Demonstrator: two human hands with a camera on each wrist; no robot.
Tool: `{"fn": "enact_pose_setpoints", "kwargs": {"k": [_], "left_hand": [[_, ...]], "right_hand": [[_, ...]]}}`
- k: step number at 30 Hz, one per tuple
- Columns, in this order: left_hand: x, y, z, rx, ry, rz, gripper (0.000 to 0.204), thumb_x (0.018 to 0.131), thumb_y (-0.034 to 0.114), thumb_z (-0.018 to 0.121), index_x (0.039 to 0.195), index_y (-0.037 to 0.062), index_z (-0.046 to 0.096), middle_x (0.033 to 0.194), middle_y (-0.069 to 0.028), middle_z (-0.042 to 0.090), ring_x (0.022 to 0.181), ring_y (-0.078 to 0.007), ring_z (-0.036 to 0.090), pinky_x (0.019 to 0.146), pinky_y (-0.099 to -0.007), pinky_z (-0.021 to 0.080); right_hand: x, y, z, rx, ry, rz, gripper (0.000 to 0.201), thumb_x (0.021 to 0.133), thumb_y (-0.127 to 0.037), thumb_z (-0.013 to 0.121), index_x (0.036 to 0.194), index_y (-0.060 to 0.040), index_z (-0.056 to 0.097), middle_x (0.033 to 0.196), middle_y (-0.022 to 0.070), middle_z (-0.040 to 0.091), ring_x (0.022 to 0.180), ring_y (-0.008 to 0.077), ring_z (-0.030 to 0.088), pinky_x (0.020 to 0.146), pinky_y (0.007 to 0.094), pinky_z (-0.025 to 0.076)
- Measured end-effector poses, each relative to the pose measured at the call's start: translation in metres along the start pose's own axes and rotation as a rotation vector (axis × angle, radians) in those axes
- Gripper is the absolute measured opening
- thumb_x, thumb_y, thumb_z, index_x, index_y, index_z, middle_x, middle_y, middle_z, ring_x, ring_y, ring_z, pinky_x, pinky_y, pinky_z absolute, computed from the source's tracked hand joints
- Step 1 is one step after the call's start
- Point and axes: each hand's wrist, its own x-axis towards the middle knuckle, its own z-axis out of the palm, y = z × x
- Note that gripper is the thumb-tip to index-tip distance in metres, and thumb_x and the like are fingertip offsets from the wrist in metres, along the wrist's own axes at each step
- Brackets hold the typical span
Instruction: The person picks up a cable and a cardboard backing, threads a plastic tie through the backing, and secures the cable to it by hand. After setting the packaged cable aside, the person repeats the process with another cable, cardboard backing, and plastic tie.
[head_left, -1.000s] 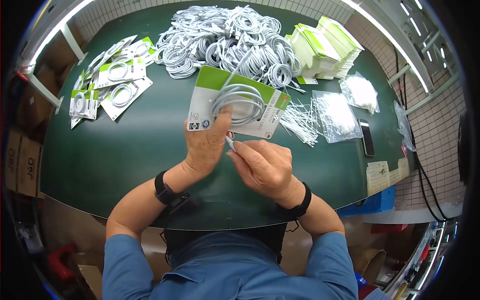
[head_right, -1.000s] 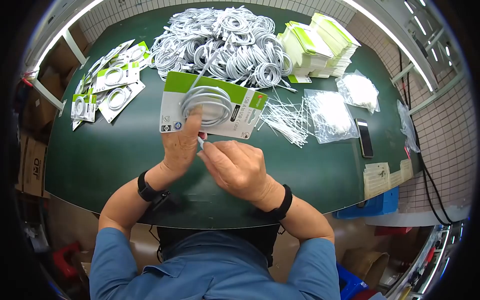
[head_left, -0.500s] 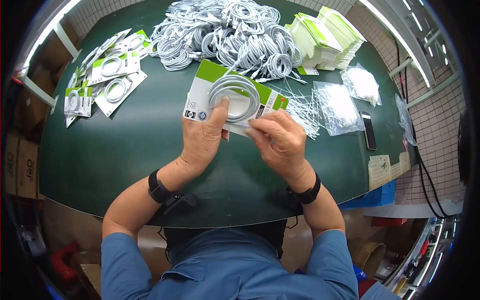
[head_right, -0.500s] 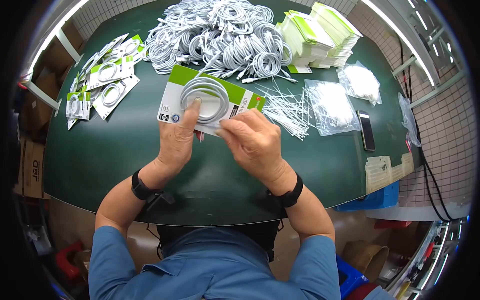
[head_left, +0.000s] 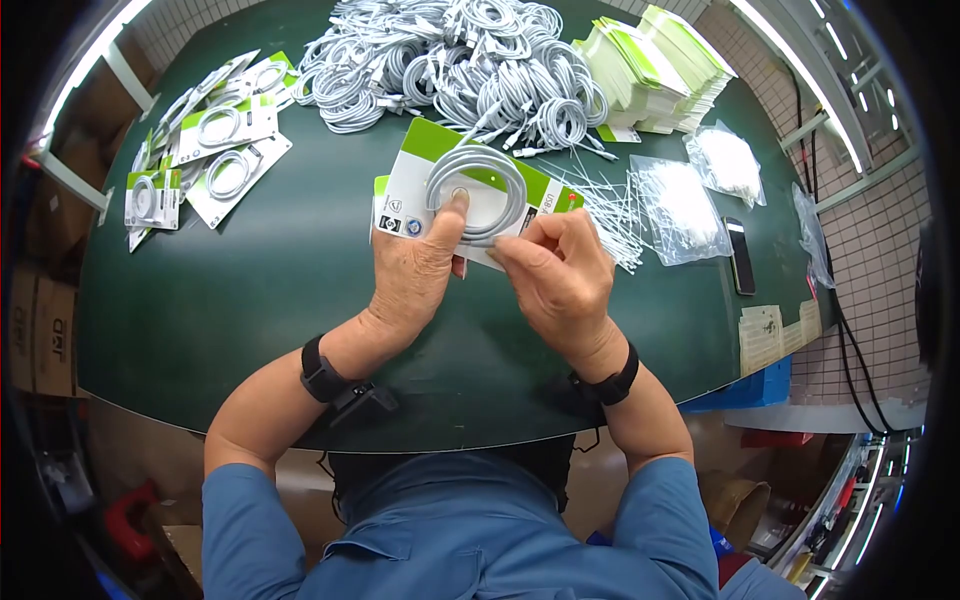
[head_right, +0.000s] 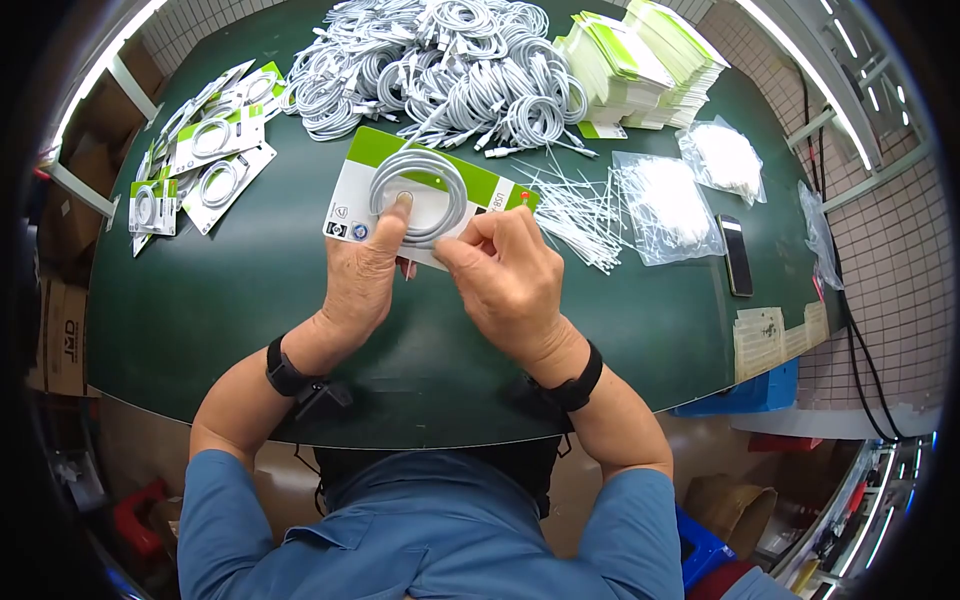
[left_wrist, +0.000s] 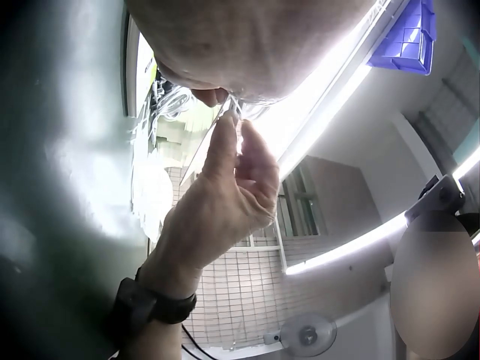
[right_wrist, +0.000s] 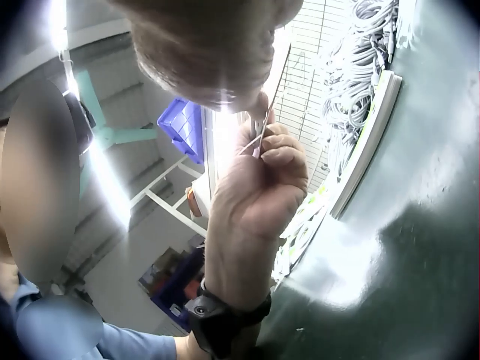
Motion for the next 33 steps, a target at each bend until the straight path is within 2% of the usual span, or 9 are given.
{"fn": "enact_pose_setpoints", "kwargs": {"k": [4, 14, 18, 21, 24, 30, 33], "left_hand": [[-0.001, -0.003, 0.001, -0.019, -0.015, 0.002, 0.017, 0.099, 0.015, 0.069, 0.108, 0.0019, 0.062, 0.081, -0.0018, 0.062, 0.056, -0.0077, 0.057, 0.044, -0.0234, 0.047], [-0.006, -0.007, 0.002, -0.048, -0.006, -0.016, 0.018, 0.1, 0.017, 0.068, 0.11, 0.0033, 0.063, 0.084, -0.0013, 0.063, 0.06, -0.0058, 0.057, 0.046, -0.0226, 0.046], [-0.006, -0.013, -0.003, -0.026, -0.061, -0.005, 0.02, 0.1, 0.018, 0.07, 0.112, 0.0028, 0.063, 0.087, -0.0012, 0.064, 0.066, -0.0057, 0.058, 0.051, -0.0226, 0.047], [-0.005, -0.015, -0.002, 0.034, -0.052, 0.102, 0.023, 0.1, 0.019, 0.071, 0.113, 0.002, 0.063, 0.09, -0.0011, 0.065, 0.071, -0.0069, 0.059, 0.057, -0.0243, 0.049], [-0.004, -0.015, -0.001, 0.023, -0.035, 0.136, 0.023, 0.1, 0.02, 0.072, 0.112, 0.0019, 0.064, 0.092, -0.0012, 0.066, 0.075, -0.0075, 0.06, 0.061, -0.0254, 0.05], [-0.007, -0.01, -0.001, -0.017, -0.037, 0.116, 0.022, 0.099, 0.019, 0.073, 0.111, 0.002, 0.066, 0.096, -0.0019, 0.068, 0.079, -0.008, 0.062, 0.065, -0.0263, 0.052], [-0.007, -0.011, -0.003, 0.071, -0.096, 0.208, 0.022, 0.098, 0.018, 0.074, 0.112, 0.0014, 0.067, 0.098, -0.0025, 0.069, 0.082, -0.0078, 0.064, 0.068, -0.0257, 0.053]], "right_hand": [[0.0, -0.008, 0.003, -0.067, -0.047, -0.109, 0.029, 0.071, 0.003, 0.085, 0.097, -0.0081, 0.076, 0.084, 0.0034, 0.065, 0.071, 0.0213, 0.06, 0.058, 0.0334, 0.05], [0.001, -0.009, 0.011, -0.014, -0.085, -0.089, 0.028, 0.071, -0.003, 0.085, 0.097, -0.0086, 0.076, 0.087, 0.0025, 0.066, 0.07, 0.0213, 0.062, 0.058, 0.0337, 0.051], [0.0, -0.007, 0.011, -0.026, -0.083, -0.116, 0.026, 0.073, -0.004, 0.086, 0.096, -0.0065, 0.074, 0.089, 0.0034, 0.066, 0.07, 0.0211, 0.064, 0.058, 0.0332, 0.052], [-0.001, -0.009, 0.012, -0.021, -0.054, -0.124, 0.025, 0.074, -0.004, 0.086, 0.094, -0.0051, 0.072, 0.09, 0.0048, 0.067, 0.071, 0.0206, 0.064, 0.058, 0.0329, 0.052], [0.001, -0.013, 0.013, 0.049, 0.016, -0.069, 0.023, 0.074, -0.002, 0.086, 0.091, -0.004, 0.071, 0.09, 0.0067, 0.067, 0.071, 0.0201, 0.065, 0.059, 0.0336, 0.053], [0.003, -0.01, 0.014, 0.025, 0.003, -0.133, 0.023, 0.074, -0.001, 0.085, 0.091, -0.004, 0.071, 0.094, 0.0084, 0.069, 0.073, 0.0211, 0.067, 0.059, 0.0332, 0.054], [0.006, -0.013, 0.012, -0.022, 0.04, -0.103, 0.023, 0.073, 0.0, 0.085, 0.091, -0.0041, 0.071, 0.096, 0.0079, 0.07, 0.074, 0.0213, 0.067, 0.06, 0.0332, 0.055]]}}
